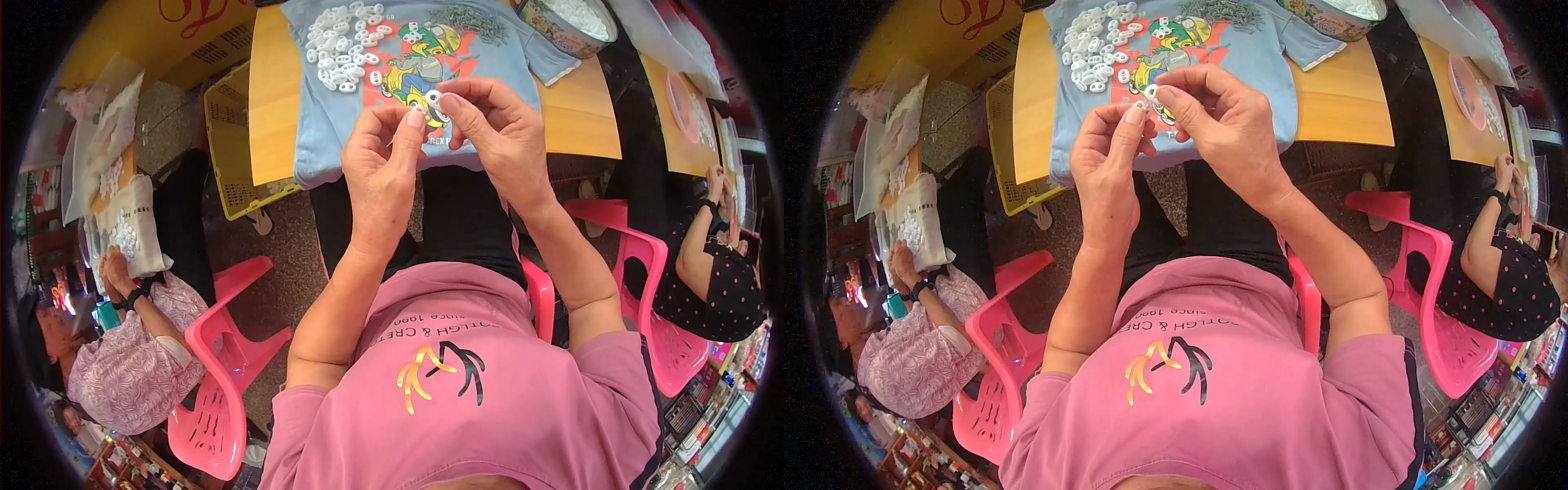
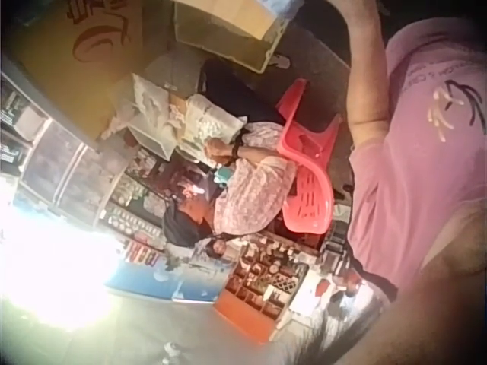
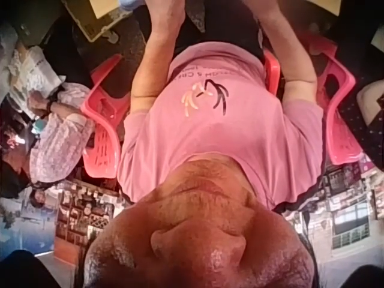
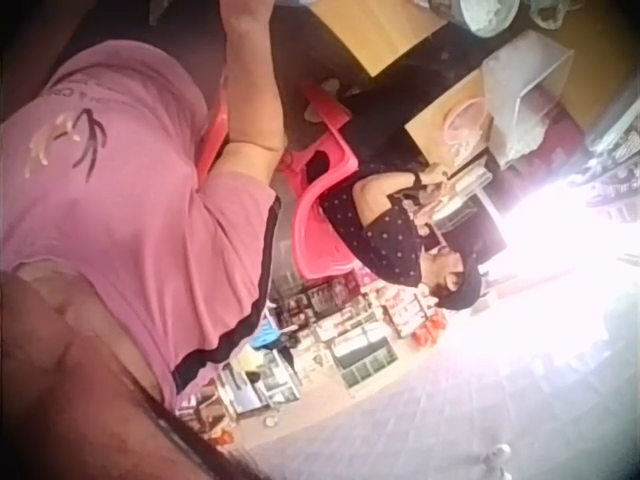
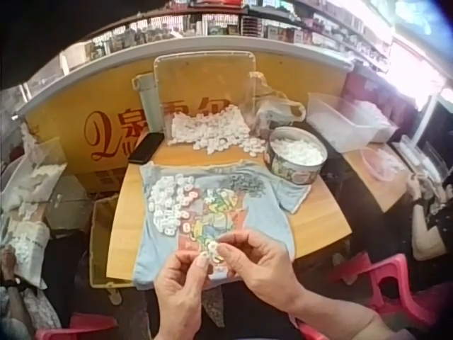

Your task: Assembling small white plastic button components at a workbench.

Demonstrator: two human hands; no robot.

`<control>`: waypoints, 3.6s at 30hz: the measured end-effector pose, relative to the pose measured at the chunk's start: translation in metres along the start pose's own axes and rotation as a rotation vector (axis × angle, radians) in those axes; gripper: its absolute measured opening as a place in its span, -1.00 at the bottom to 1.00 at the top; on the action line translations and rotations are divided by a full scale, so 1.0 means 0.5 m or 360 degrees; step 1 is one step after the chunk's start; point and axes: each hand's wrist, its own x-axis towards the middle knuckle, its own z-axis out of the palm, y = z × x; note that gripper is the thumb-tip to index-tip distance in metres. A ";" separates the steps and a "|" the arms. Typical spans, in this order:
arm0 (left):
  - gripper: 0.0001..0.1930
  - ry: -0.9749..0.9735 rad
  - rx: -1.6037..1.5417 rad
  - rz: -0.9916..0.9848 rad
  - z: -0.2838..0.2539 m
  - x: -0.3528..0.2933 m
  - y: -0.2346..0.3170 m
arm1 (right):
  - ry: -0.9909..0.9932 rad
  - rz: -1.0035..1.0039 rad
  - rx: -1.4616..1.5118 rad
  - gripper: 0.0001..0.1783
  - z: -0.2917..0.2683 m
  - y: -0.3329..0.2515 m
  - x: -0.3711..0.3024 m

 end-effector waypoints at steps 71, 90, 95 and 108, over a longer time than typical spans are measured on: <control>-0.71 -0.0003 0.0062 0.0241 -0.174 0.074 0.021 | -0.0300 0.0172 -0.0200 -0.64 -0.013 0.078 0.101; -0.63 0.0544 0.1312 0.0726 -0.351 0.179 0.000 | -0.0310 -0.1068 -0.1872 -0.81 -0.069 0.133 0.293; -0.82 0.0147 0.0852 0.0521 -0.188 0.114 0.003 | -0.0269 -0.0261 -0.0735 -0.79 -0.021 0.112 0.206; -0.88 -0.0125 0.0439 0.0377 -0.011 0.057 -0.082 | 0.0070 0.0437 0.0657 -0.81 -0.007 0.092 0.044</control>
